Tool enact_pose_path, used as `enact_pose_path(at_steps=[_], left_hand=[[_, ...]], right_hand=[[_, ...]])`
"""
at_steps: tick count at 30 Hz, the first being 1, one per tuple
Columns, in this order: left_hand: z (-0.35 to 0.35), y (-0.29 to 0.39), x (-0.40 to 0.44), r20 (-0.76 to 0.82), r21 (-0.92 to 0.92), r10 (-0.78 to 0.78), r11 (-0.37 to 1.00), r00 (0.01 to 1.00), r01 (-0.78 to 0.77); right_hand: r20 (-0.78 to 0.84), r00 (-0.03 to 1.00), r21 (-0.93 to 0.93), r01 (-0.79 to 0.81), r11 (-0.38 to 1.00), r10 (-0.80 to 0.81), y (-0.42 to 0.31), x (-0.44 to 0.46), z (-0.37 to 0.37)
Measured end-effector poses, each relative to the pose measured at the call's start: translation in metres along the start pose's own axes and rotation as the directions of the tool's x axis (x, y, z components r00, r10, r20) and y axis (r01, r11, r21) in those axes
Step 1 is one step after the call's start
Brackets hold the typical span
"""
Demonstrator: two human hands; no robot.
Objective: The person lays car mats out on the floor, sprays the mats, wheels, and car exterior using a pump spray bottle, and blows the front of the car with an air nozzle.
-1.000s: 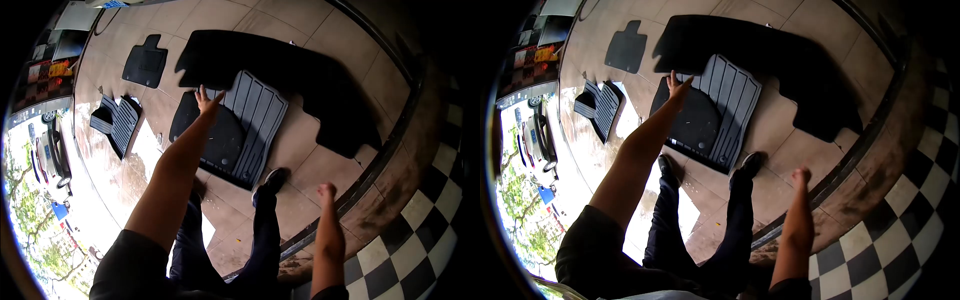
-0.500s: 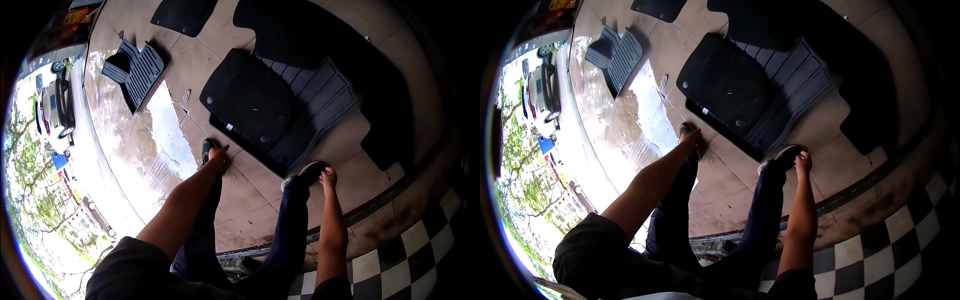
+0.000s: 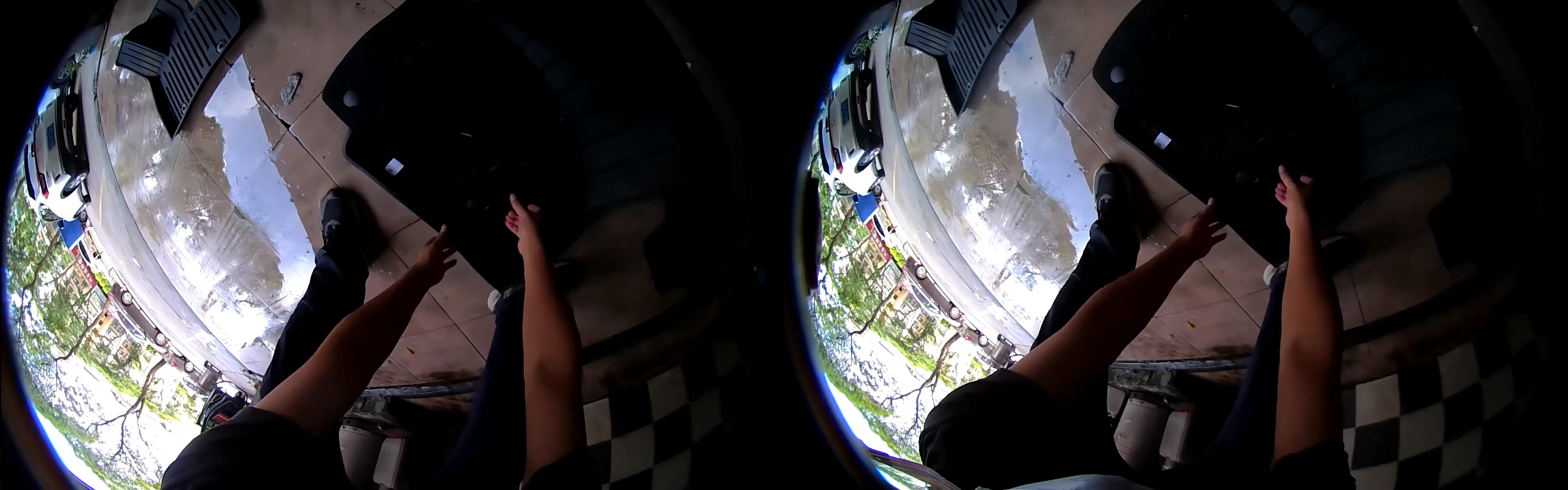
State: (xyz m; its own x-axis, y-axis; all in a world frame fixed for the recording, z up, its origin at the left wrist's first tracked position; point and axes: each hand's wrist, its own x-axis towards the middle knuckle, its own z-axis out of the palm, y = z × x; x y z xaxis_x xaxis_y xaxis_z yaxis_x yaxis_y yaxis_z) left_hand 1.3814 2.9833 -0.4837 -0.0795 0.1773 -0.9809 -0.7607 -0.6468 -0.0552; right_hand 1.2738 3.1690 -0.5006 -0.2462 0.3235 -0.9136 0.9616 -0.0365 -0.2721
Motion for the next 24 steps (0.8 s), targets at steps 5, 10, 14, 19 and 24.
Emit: enact_pose_path(at_steps=[5, 10, 14, 19, 24], left_hand=[[0.03, 0.009, -0.044, -0.135, 0.363, 0.258, 0.912, 0.957, -0.194], [0.042, 0.02, -0.13, 0.012, 0.514, 0.319, 0.811, 0.948, -0.28], [0.037, 0.031, -0.199, -0.012, 0.565, 0.299, 0.789, 0.954, -0.24], [-0.022, 0.053, -0.26, 0.007, 0.48, 0.181, 0.862, 0.983, -0.162], [-0.066, 0.045, -0.296, -0.073, 0.6, 0.259, 0.783, 0.963, -0.166]], right_hand=[[-0.145, 0.989, -0.079, 0.015, 0.997, -0.026, -0.013, -0.036, -0.002], [-0.269, 0.943, -0.45, 0.055, 0.891, -0.194, -0.034, -0.084, 0.004], [-0.118, 0.988, -0.634, 0.004, 0.773, -0.102, -0.046, -0.16, 0.022], [-0.043, 0.995, -0.652, -0.096, 0.752, 0.09, -0.019, -0.233, 0.069], [-0.103, 0.995, -0.816, -0.081, 0.572, -0.006, 0.012, -0.298, 0.105]])
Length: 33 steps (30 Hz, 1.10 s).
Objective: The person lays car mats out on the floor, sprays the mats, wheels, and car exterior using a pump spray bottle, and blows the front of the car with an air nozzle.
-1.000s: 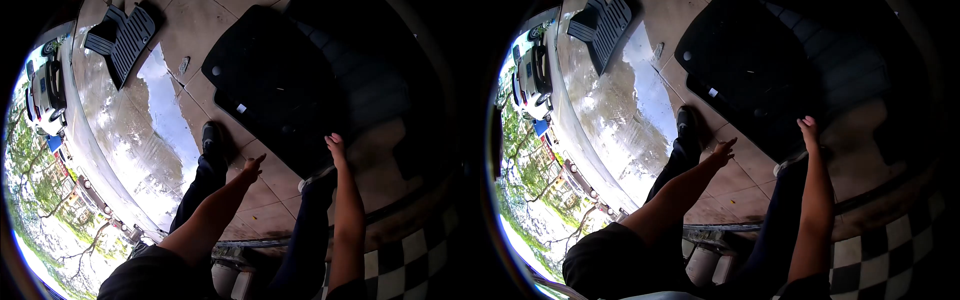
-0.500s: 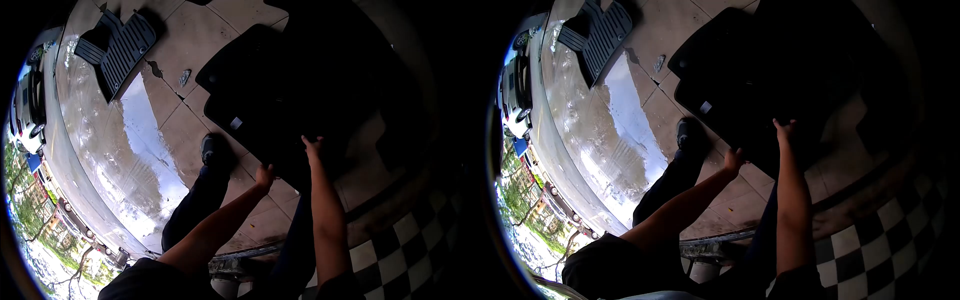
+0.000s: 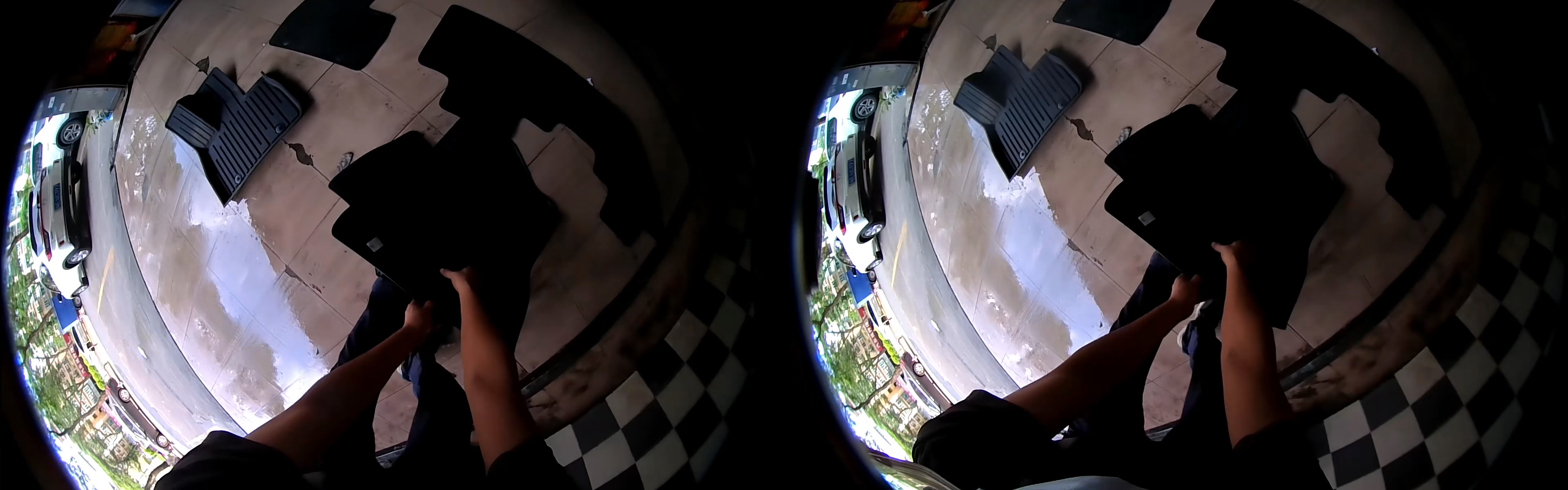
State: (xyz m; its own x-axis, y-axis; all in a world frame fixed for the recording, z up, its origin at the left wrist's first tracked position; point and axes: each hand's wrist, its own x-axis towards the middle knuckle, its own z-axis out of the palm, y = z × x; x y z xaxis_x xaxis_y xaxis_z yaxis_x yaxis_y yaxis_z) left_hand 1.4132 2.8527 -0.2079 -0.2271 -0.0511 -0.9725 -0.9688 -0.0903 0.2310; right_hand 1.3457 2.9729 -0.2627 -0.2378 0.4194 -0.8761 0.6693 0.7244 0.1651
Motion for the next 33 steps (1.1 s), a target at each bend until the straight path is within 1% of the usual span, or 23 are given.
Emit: enact_pose_path(at_steps=[2, 3, 4, 6, 7, 9, 11, 13, 14, 16, 17, 18, 19, 20, 22, 23, 24, 25, 26, 28, 30, 31, 33], left_hand=[[-0.01, -0.01, -0.02, -0.041, 0.016, 0.116, 0.993, 0.992, -0.116], [-0.017, -0.025, -0.014, 0.005, -0.01, 0.141, 0.99, 0.99, -0.141], [-0.024, -0.041, -0.008, -0.007, 0.001, 0.141, 0.99, 0.99, -0.141], [-0.036, -0.072, -0.011, 0.019, 0.07, 0.25, 0.966, 0.968, -0.251], [-0.035, -0.084, -0.02, 0.018, -0.035, 0.199, 0.979, 0.98, -0.199], [-0.04, -0.108, -0.036, 0.045, -0.019, 0.218, 0.976, 0.975, -0.217], [-0.046, -0.126, -0.055, 0.068, -0.017, 0.24, 0.971, 0.968, -0.24], [-0.056, -0.141, -0.074, -0.047, 0.039, 0.246, 0.969, 0.968, -0.244], [-0.06, -0.147, -0.085, -0.043, 0.043, 0.246, 0.969, 0.968, -0.244], [-0.066, -0.157, -0.103, -0.04, -0.077, 0.222, 0.971, 0.974, -0.225], [-0.078, -0.176, -0.093, -0.031, -0.006, 0.232, 0.973, 0.972, -0.232], [-0.084, -0.18, -0.093, -0.024, -0.005, 0.223, 0.975, 0.975, -0.223], [-0.09, -0.187, -0.094, -0.037, -0.004, 0.217, 0.976, 0.975, -0.217], [-0.097, -0.195, -0.097, -0.058, -0.011, 0.204, 0.979, 0.977, -0.205], [-0.114, -0.206, -0.092, -0.07, -0.045, 0.198, 0.978, 0.978, -0.202], [-0.124, -0.21, -0.088, -0.077, -0.084, 0.177, 0.98, 0.981, -0.183], [-0.134, -0.209, -0.086, -0.079, -0.116, 0.161, 0.979, 0.984, -0.169], [-0.142, -0.206, -0.085, -0.094, -0.133, 0.112, 0.983, 0.989, -0.124], [-0.15, -0.198, -0.086, -0.108, -0.152, 0.069, 0.985, 0.992, -0.085], [-0.16, -0.19, -0.082, -0.063, -0.144, 0.084, 0.985, 0.994, -0.093], [-0.171, -0.177, -0.084, -0.064, -0.159, 0.092, 0.982, 0.994, -0.101], [-0.174, -0.174, -0.085, -0.085, -0.157, 0.099, 0.981, 0.991, -0.112], [-0.184, -0.18, -0.074, -0.087, -0.046, 0.171, 0.983, 0.981, -0.175]], right_hand=[[0.164, 0.986, 0.246, -0.077, 0.966, 0.037, 0.011, -0.013, 0.008], [0.139, 0.99, 0.286, -0.022, 0.958, -0.018, 0.02, -0.004, 0.021], [0.152, 0.988, 0.365, -0.023, 0.931, -0.035, 0.029, 0.011, 0.035], [0.25, 0.966, 0.532, -0.082, 0.843, -0.064, 0.045, 0.011, 0.05], [0.26, 0.964, 0.539, -0.097, 0.837, -0.055, 0.053, 0.004, 0.056], [0.131, 0.989, 0.551, -0.012, 0.834, -0.073, 0.065, -0.018, 0.067], [0.109, 0.992, 0.584, -0.007, 0.812, -0.07, 0.083, -0.024, 0.09], [0.077, 0.994, 0.616, 0.013, 0.787, -0.076, 0.093, -0.027, 0.103], [0.064, 0.993, 0.609, 0.036, 0.792, -0.095, 0.097, -0.038, 0.106], [0.044, 0.994, 0.609, 0.052, 0.791, -0.099, 0.101, -0.042, 0.116], [0.099, 0.992, 0.59, 0.008, 0.807, -0.082, 0.101, -0.038, 0.13], [0.157, 0.986, 0.564, -0.036, 0.825, -0.064, 0.1, -0.034, 0.146], [0.177, 0.982, 0.604, -0.053, 0.795, -0.069, 0.1, -0.029, 0.162], [0.187, 0.981, 0.582, -0.063, 0.811, -0.058, 0.097, -0.03, 0.175], [0.293, 0.956, 0.656, -0.186, 0.731, -0.019, 0.09, -0.038, 0.193], [0.176, 0.984, 0.743, -0.12, 0.659, -0.019, 0.086, -0.027, 0.221], [0.002, 1.0, 0.704, 0.01, 0.71, -0.015, 0.076, -0.035, 0.227], [-0.097, 0.992, 0.7, 0.123, 0.704, -0.077, 0.068, -0.04, 0.226], [-0.199, 0.969, 0.682, 0.242, 0.69, -0.144, 0.061, -0.047, 0.213], [-0.338, 0.933, 0.7, 0.339, 0.628, -0.127, 0.053, -0.065, 0.162], [-0.343, 0.938, 0.893, 0.344, 0.289, -0.057, 0.067, -0.064, 0.109], [-0.343, 0.939, 0.928, 0.344, 0.144, -0.034, 0.079, -0.064, 0.083], [-0.421, 0.903, 0.905, 0.424, 0.022, -0.087, 0.117, -0.073, 0.033]])
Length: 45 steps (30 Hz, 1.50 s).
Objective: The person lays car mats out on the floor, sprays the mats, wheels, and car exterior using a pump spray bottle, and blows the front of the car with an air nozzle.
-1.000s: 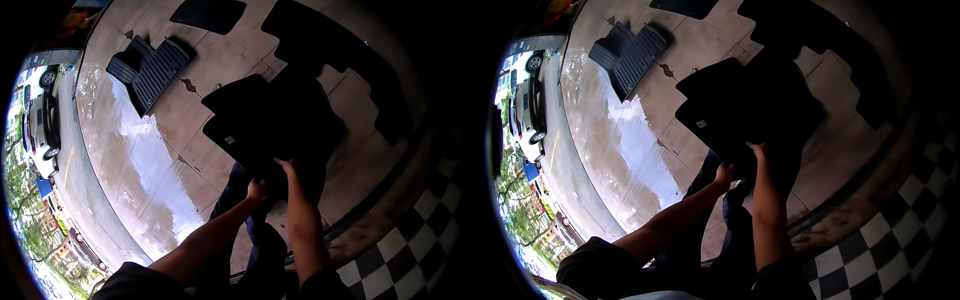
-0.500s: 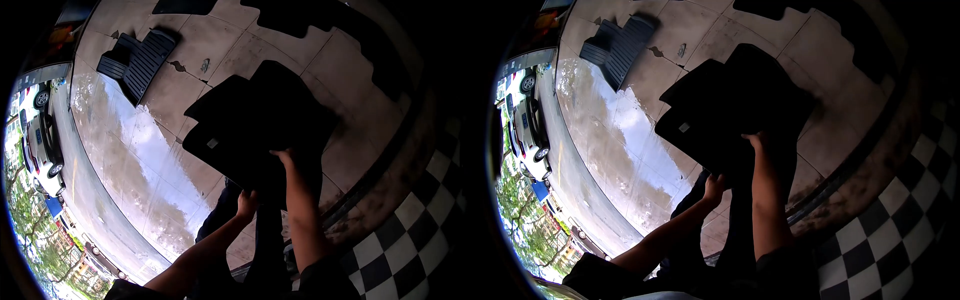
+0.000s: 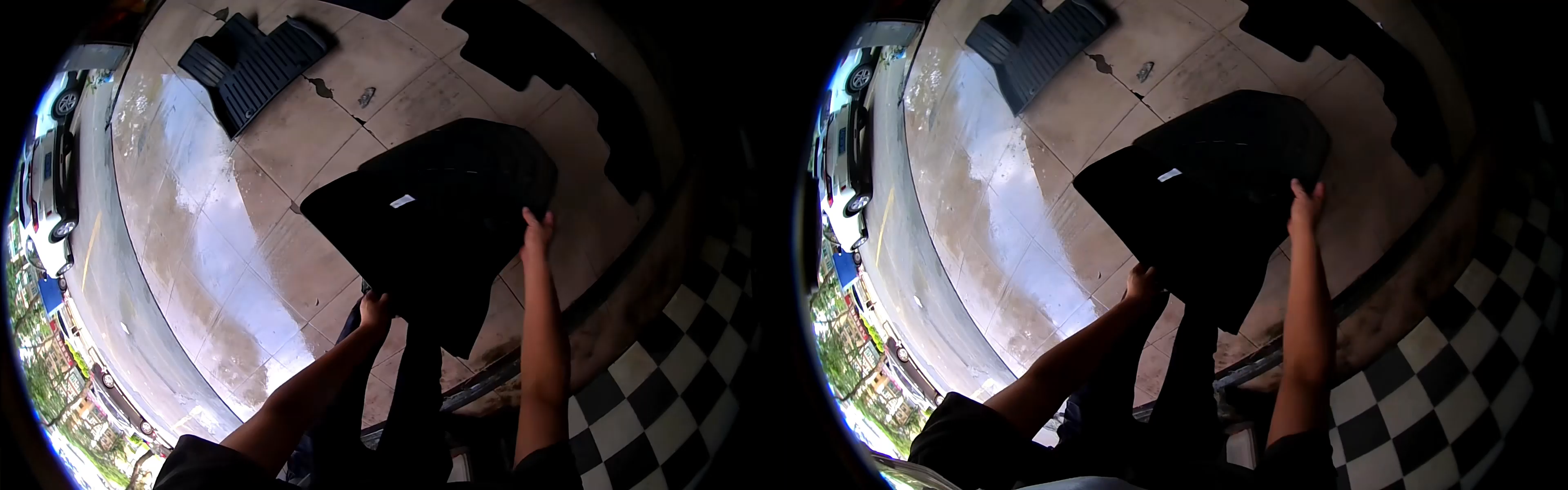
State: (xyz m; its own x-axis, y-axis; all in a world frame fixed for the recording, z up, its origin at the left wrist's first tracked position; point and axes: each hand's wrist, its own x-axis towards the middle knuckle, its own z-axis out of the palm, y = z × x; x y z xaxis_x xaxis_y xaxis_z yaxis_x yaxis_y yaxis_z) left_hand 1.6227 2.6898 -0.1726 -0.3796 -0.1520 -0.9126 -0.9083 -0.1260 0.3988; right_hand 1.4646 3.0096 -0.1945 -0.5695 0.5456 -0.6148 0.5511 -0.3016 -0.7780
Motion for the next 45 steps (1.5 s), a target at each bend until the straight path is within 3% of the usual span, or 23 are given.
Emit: enact_pose_path(at_steps=[2, 5, 9, 12, 15, 17, 19, 21, 22, 23, 25, 26, 29, 31, 33, 35, 36, 37, 39, 41, 42, 44, 45], left_hand=[[-0.006, -0.004, 0.001, -0.021, 0.049, 0.076, 0.996, 0.997, -0.075], [-0.017, -0.002, 0.01, -0.075, 0.176, 0.255, 0.955, 0.964, -0.239], [-0.037, 0.051, -0.002, -0.137, 0.145, 0.218, 0.969, 0.966, -0.198], [-0.071, 0.054, 0.055, -0.187, 0.24, 0.416, 0.898, 0.89, -0.369], [-0.109, 0.097, 0.1, -0.267, 0.368, 0.563, 0.81, 0.782, -0.457], [-0.132, 0.151, 0.09, -0.204, 0.479, 0.586, 0.759, 0.785, -0.442], [-0.154, 0.176, 0.104, -0.19, 0.339, 0.455, 0.862, 0.87, -0.377], [-0.175, 0.185, 0.098, -0.323, 0.532, 0.561, 0.774, 0.762, -0.345], [-0.186, 0.184, 0.089, -0.321, 0.623, 0.528, 0.743, 0.787, -0.244], [-0.198, 0.171, 0.09, -0.357, 0.726, 0.571, 0.668, 0.739, -0.166], [-0.221, 0.149, 0.064, -0.343, 0.634, 0.41, 0.765, 0.845, -0.115], [-0.236, 0.122, 0.059, -0.333, 0.663, 0.426, 0.741, 0.841, -0.112], [-0.277, 0.035, 0.024, -0.333, 0.664, 0.322, 0.748, 0.886, -0.023], [-0.302, -0.023, -0.015, -0.358, 0.631, 0.186, 0.77, 0.915, 0.091], [-0.327, -0.082, -0.066, -0.374, 0.626, 0.151, 0.769, 0.915, 0.129], [-0.351, -0.127, -0.126, -0.4, 0.58, 0.031, 0.782, 0.916, 0.228], [-0.37, -0.144, -0.147, -0.303, 0.618, -0.195, 0.705, 0.933, 0.348], [-0.378, -0.159, -0.185, -0.396, 0.561, -0.09, 0.764, 0.914, 0.319], [-0.4, -0.203, -0.227, -0.487, 0.407, -0.136, 0.839, 0.863, 0.361], [-0.417, -0.204, -0.268, -0.534, 0.209, -0.18, 0.919, 0.826, 0.335], [-0.428, -0.204, -0.277, -0.539, 0.191, -0.161, 0.932, 0.827, 0.306], [-0.454, -0.184, -0.287, -0.553, 0.122, -0.137, 0.962, 0.822, 0.243], [-0.465, -0.175, -0.286, -0.568, 0.07, -0.129, 0.976, 0.813, 0.204]], right_hand=[[-0.19, 0.982, -0.11, -0.029, 0.993, 0.007, -0.056, -0.011, -0.042], [-0.135, 0.989, -0.117, 0.052, 0.992, -0.068, -0.07, -0.002, -0.148], [-0.419, 0.898, -0.125, -0.202, 0.971, 0.133, -0.007, 0.006, -0.312], [-0.362, 0.86, -0.2, -0.447, 0.872, 0.358, 0.049, -0.028, -0.345], [-0.213, 0.864, -0.248, -0.5, 0.83, 0.457, 0.082, -0.076, -0.306], [-0.123, 0.846, -0.282, -0.531, 0.799, 0.519, 0.09, -0.114, -0.258], [-0.025, 0.844, -0.291, -0.519, 0.804, 0.536, 0.086, -0.15, -0.211], [0.047, 0.846, -0.35, -0.484, 0.802, 0.531, 0.091, -0.172, -0.183], [0.095, 0.836, -0.377, -0.473, 0.796, 0.541, 0.092, -0.182, -0.173], [0.098, 0.835, -0.391, -0.469, 0.792, 0.542, 0.093, -0.193, -0.167], [0.216, 0.824, -0.488, -0.373, 0.789, 0.523, 0.092, -0.209, -0.159], [0.219, 0.826, -0.493, -0.366, 0.79, 0.519, 0.089, -0.216, -0.158], [0.197, 0.824, -0.559, -0.35, 0.752, 0.531, 0.092, -0.241, -0.184], [0.087, 0.843, -0.732, -0.307, 0.608, 0.531, 0.089, -0.258, -0.209], [0.052, 0.86, -0.723, -0.318, 0.613, 0.507, 0.08, -0.283, -0.233], [-0.009, 0.846, -0.773, -0.344, 0.533, 0.532, 0.057, -0.31, -0.24], [0.019, 0.86, -0.777, -0.308, 0.548, 0.511, 0.053, -0.319, -0.249], [-0.009, 0.866, -0.767, -0.327, 0.552, 0.5, 0.056, -0.326, -0.259], [-0.038, 0.874, -0.77, -0.335, 0.544, 0.485, 0.052, -0.328, -0.253], [0.122, 0.802, -0.588, -0.416, 0.694, 0.585, 0.022, -0.344, -0.227], [-0.013, 0.894, -0.786, -0.286, 0.548, 0.448, 0.009, -0.355, -0.183], [-0.005, 0.888, -0.802, -0.278, 0.529, 0.459, -0.005, -0.353, -0.121], [0.088, 0.842, -0.761, -0.289, 0.582, 0.533, -0.006, -0.342, -0.097]])
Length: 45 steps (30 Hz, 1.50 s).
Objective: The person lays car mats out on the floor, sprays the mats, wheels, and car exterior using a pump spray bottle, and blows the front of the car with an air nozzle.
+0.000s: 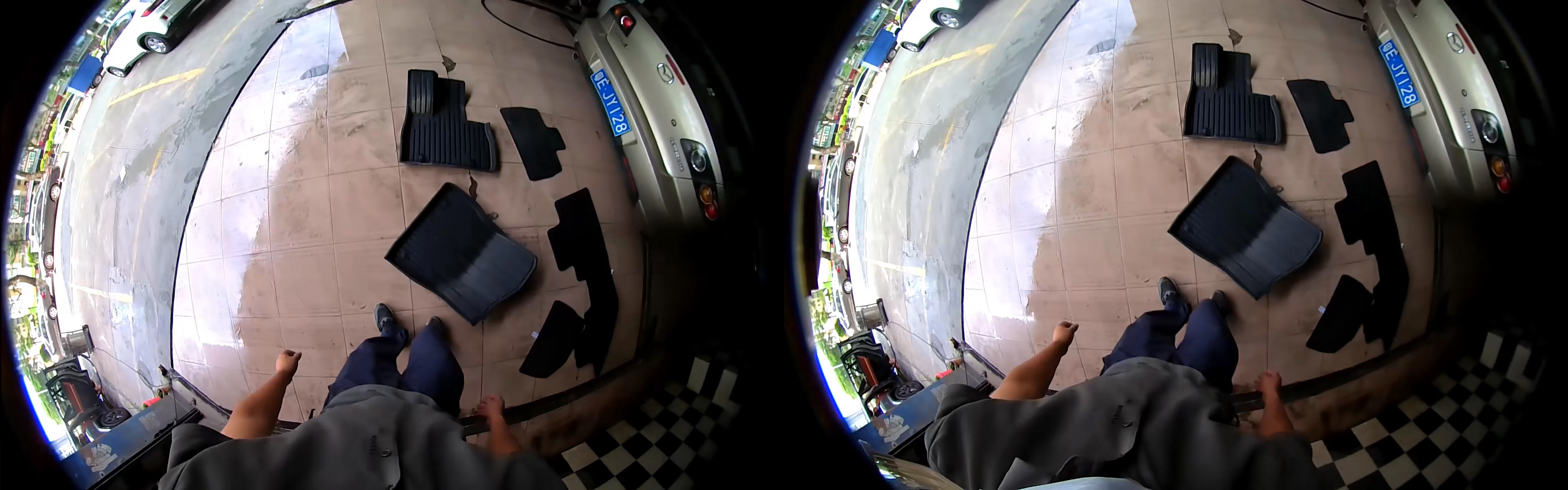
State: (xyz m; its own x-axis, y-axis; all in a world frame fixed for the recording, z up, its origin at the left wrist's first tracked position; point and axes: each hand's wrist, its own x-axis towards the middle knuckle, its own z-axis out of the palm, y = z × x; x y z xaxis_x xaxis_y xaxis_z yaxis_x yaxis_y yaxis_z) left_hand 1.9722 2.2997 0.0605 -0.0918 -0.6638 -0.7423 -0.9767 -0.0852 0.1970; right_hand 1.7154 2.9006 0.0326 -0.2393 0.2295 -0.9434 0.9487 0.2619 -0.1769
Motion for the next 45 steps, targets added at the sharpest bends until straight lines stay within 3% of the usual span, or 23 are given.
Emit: enact_pose_path(at_steps=[1, 3, 5, 7, 10, 13, 15, 18, 20, 22, 25, 26, 28, 30, 32, 35, 38, 40, 42, 43, 44, 45], left_hand=[[-0.013, 0.016, 0.004, -0.004, -0.008, 0.012, 1.0, 1.0, -0.012], [-0.042, 0.061, 0.021, 0.004, -0.091, 0.213, 0.973, 0.977, -0.212], [-0.061, 0.096, 0.054, -0.061, -0.123, 0.309, 0.941, 0.949, -0.314], [-0.083, 0.149, 0.071, -0.07, -0.141, 0.365, 0.918, 0.928, -0.372], [-0.114, 0.23, 0.081, -0.084, -0.318, 0.425, 0.846, 0.901, -0.429], [-0.152, 0.292, 0.104, 0.051, -0.282, 0.482, 0.847, 0.875, -0.45], [-0.171, 0.304, 0.136, -0.07, -0.318, 0.504, 0.807, 0.861, -0.498], [-0.199, 0.294, 0.176, 0.084, -0.459, 0.163, 0.882, 0.983, -0.108], [-0.224, 0.303, 0.183, 0.194, -0.508, -0.148, 0.83, 0.97, 0.228], [-0.244, 0.32, 0.192, 0.242, -0.416, -0.285, 0.833, 0.927, 0.365], [-0.267, 0.368, 0.213, 0.199, -0.588, -0.189, 0.762, 0.962, 0.272], [-0.274, 0.385, 0.22, 0.199, -0.593, -0.199, 0.755, 0.96, 0.279], [-0.279, 0.437, 0.242, 0.189, -0.683, -0.059, 0.709, 0.98, 0.174], [-0.291, 0.48, 0.265, 0.21, -0.69, -0.033, 0.703, 0.977, 0.172], [-0.299, 0.521, 0.298, 0.267, -0.594, -0.03, 0.782, 0.963, 0.189], [-0.32, 0.549, 0.377, 0.31, -0.55, -0.045, 0.806, 0.95, 0.218], [-0.366, 0.609, 0.463, 0.323, -0.459, -0.12, 0.848, 0.939, 0.267], [-0.403, 0.664, 0.513, 0.26, -0.435, -0.244, 0.834, 0.934, 0.339], [-0.447, 0.749, 0.556, 0.179, -0.481, -0.17, 0.844, 0.969, 0.237], [-0.467, 0.8, 0.574, 0.153, -0.498, -0.067, 0.856, 0.986, 0.135], [-0.486, 0.851, 0.59, 0.129, -0.506, 0.033, 0.862, 0.991, 0.037], [-0.501, 0.904, 0.61, 0.112, -0.486, 0.132, 0.872, 0.985, -0.061]], right_hand=[[0.125, 0.992, 0.063, 0.013, 0.998, -0.021, -0.017, 0.011, 0.009], [0.081, 0.977, -0.063, 0.205, 0.977, -0.199, -0.074, -0.023, 0.054], [0.091, 0.964, -0.161, 0.262, 0.952, -0.25, -0.12, -0.043, 0.089], [0.098, 0.965, -0.146, 0.256, 0.956, -0.243, -0.156, -0.048, 0.11], [0.083, 0.968, -0.161, 0.249, 0.955, -0.238, -0.215, -0.049, 0.141], [0.061, 0.972, -0.201, 0.236, 0.951, -0.228, -0.259, -0.037, 0.173], [0.013, 0.982, -0.314, 0.182, 0.932, -0.187, -0.303, -0.007, 0.203], [-0.054, 0.977, -0.382, 0.171, 0.908, -0.207, -0.395, 0.004, 0.265], [0.019, 0.953, -0.218, 0.298, 0.929, -0.301, -0.483, 0.002, 0.319], [0.16, 0.859, -0.091, 0.504, 0.859, -0.487, -0.577, -0.027, 0.381], [0.334, 0.715, -0.093, 0.674, 0.733, -0.614, -0.702, -0.058, 0.467], [0.346, 0.656, -0.138, 0.743, 0.655, -0.671, -0.738, -0.064, 0.495], [0.359, 0.605, -0.117, 0.785, 0.608, -0.711, -0.807, -0.091, 0.548], [0.395, 0.543, -0.085, 0.825, 0.559, -0.741, -0.865, -0.109, 0.6], [0.431, 0.48, -0.013, 0.85, 0.527, -0.764, -0.912, -0.127, 0.64], [0.483, 0.458, -0.072, 0.871, 0.487, -0.747, -0.958, -0.123, 0.679], [0.452, 0.506, -0.264, 0.862, 0.432, -0.735, -0.977, -0.075, 0.682], [0.254, 0.742, -0.191, 0.667, 0.72, -0.62, -0.969, -0.055, 0.661], [0.071, 0.929, -0.206, 0.369, 0.906, -0.362, -0.963, -0.044, 0.63], [-0.123, 0.953, -0.074, 0.27, 0.96, -0.277, -0.955, -0.047, 0.619], [-0.133, 0.957, -0.1, 0.247, 0.964, -0.259, -0.945, -0.023, 0.603], [-0.114, 0.967, -0.008, 0.227, 0.974, -0.226, -0.953, -0.041, 0.601]])
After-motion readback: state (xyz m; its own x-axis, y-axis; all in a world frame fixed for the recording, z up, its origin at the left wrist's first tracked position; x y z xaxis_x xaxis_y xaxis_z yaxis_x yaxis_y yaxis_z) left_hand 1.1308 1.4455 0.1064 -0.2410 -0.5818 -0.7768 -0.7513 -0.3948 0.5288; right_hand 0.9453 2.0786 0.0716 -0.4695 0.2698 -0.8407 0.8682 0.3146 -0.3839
